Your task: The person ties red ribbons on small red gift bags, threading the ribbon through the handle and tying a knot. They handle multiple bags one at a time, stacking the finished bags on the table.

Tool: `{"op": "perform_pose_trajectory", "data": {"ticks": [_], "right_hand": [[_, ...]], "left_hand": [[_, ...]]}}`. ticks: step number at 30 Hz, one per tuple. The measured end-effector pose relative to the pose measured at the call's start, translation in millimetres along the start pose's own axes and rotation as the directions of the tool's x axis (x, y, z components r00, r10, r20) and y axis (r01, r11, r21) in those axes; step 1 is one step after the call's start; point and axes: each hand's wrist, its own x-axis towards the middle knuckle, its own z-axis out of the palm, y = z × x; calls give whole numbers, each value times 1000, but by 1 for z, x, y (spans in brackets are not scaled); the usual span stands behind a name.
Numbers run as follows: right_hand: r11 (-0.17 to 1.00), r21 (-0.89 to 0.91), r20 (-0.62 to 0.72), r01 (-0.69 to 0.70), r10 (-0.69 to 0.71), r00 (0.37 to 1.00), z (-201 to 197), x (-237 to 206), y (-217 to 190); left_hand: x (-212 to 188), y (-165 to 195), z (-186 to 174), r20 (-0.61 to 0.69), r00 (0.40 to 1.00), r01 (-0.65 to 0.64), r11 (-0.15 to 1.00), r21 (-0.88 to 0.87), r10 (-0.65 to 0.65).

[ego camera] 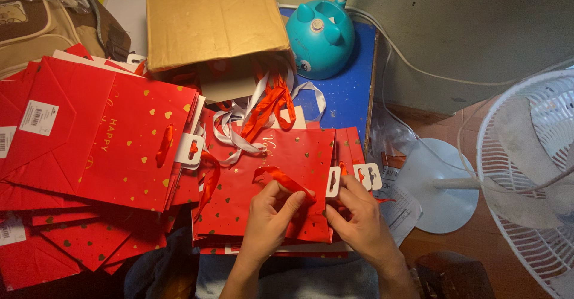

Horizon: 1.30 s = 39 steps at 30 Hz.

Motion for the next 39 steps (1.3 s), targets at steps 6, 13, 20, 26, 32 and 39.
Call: {"op": "perform_pose_trajectory", "data": {"ticks": [6,13,20,26,32,39], "right_hand": [[998,-59,0,10,-10,1000,2,0,-2],[991,-80,5,107,-107,994,2,2,7],[987,-128,-56,95,-103,993,6,3,7],[969,-170,-20,180,-186,982,3,2,3],[981,-144,-46,128,-136,990,7,3,8],[981,-130,-23,144,-148,989,6,2,11]], "left_hand": [[-1,-1,-4,64,989,-121,979,-166,134],[2,-5,-5,53,995,-68,955,-289,87],[4,-10,-6,-93,992,-102,969,-227,83],[4,-12,-7,-103,992,-95,969,-229,73],[4,-12,-11,-208,967,-198,945,-259,145],[3,1,-10,-44,999,-16,995,-94,12]]}}
